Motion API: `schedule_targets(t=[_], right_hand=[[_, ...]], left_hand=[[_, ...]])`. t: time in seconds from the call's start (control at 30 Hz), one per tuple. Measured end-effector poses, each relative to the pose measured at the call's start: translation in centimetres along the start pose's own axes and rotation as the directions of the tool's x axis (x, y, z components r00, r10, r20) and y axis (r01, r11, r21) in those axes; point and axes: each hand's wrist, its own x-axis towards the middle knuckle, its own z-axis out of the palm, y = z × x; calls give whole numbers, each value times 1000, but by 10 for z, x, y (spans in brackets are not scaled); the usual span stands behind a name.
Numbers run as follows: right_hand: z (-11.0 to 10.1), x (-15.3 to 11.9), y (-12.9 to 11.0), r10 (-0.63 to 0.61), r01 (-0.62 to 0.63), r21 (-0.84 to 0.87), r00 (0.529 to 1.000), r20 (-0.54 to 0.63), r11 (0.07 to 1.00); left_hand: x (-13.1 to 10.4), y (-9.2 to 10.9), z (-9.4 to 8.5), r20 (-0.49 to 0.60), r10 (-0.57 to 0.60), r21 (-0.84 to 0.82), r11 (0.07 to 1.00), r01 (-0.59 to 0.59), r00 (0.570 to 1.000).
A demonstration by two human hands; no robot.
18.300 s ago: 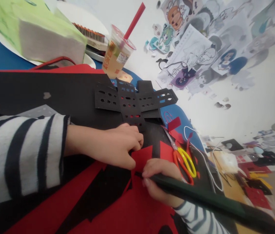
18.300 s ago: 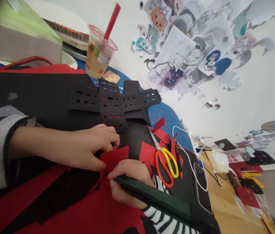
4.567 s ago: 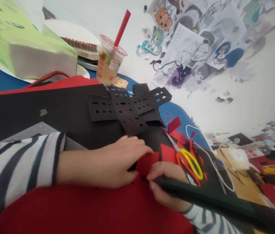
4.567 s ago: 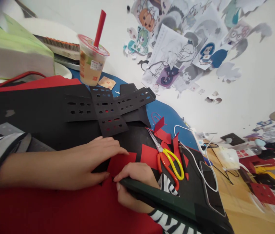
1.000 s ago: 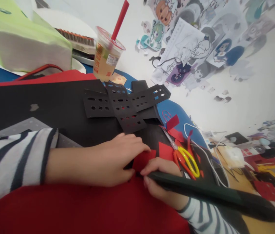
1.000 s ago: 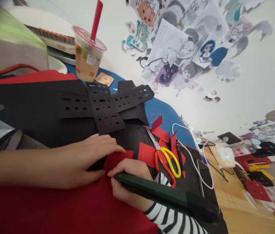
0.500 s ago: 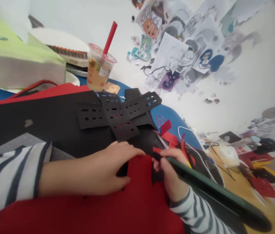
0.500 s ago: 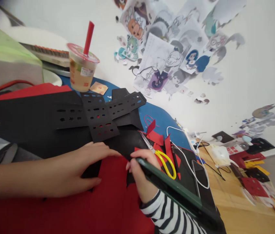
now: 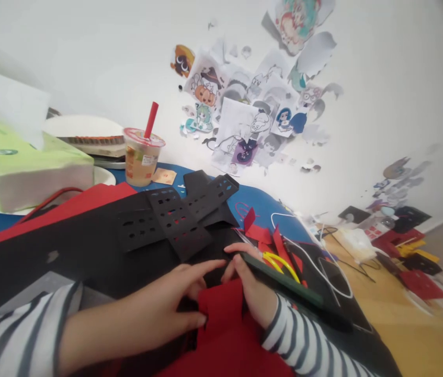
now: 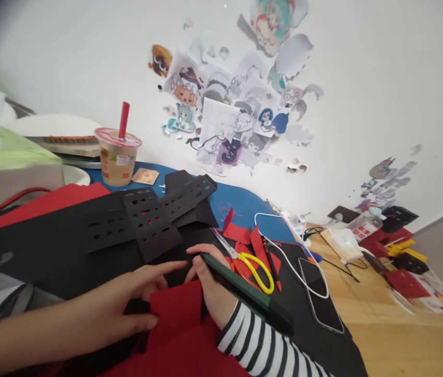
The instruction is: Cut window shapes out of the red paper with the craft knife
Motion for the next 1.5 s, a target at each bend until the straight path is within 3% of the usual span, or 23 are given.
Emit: schedule_targets(t=[0.1,0.2,0.3,0.4,0.5,0.63,0.87,0.97,1.03,1.13,1.2,1.27,1.37,1.5], right_hand=[[1,0,-1,20,-20,10,1000,-20,1000],[6,1,-2,17,-13,33,992,-127,999],[12,5,-5,33,-29,25,976,-215,999],[14,9,-10,4,-33,-116,969,-246,993],[14,11,-11,-27,-29,-199,962,-273,979],[15,11,-7,38,-65,-91,961,-274,994],[-1,13,-26,21,-37,-57,965,-260,998],[-21,13,-36,-100,93,-50,981,-164,994],[-32,10,-40,-206,206,-79,979,11,975],[-35,-1,-46,-312,380,-149,884,347,913],[-28,-8,-46,-330,416,-105,830,450,903],[-18,-13,-40,-297,358,-31,817,494,933],[-9,-16,-23,-159,161,45,815,558,986],[-7,-15,-3,111,-185,85,834,541,979]], left_hand=[[2,3,2,-55,-20,97,995,26,998],[2,5,3,-63,-53,108,992,59,997],[-1,7,2,-38,-37,39,998,39,999],[-3,7,2,24,-7,-65,998,9,1000],[-3,4,5,45,-54,-162,985,61,998],[1,1,11,-12,-105,-182,978,101,994],[4,7,6,-10,-22,-351,936,17,1000],[1,10,-7,109,-4,-375,926,45,994],[-1,12,-17,217,-3,-332,940,77,976],[-4,11,-26,245,-44,-147,986,82,969],[-4,11,-26,186,-21,-7,1000,23,982],[-4,10,-22,145,30,94,995,-43,989],[-1,10,-18,126,41,131,990,-58,991],[-5,17,-40,151,-18,122,993,0,988]])
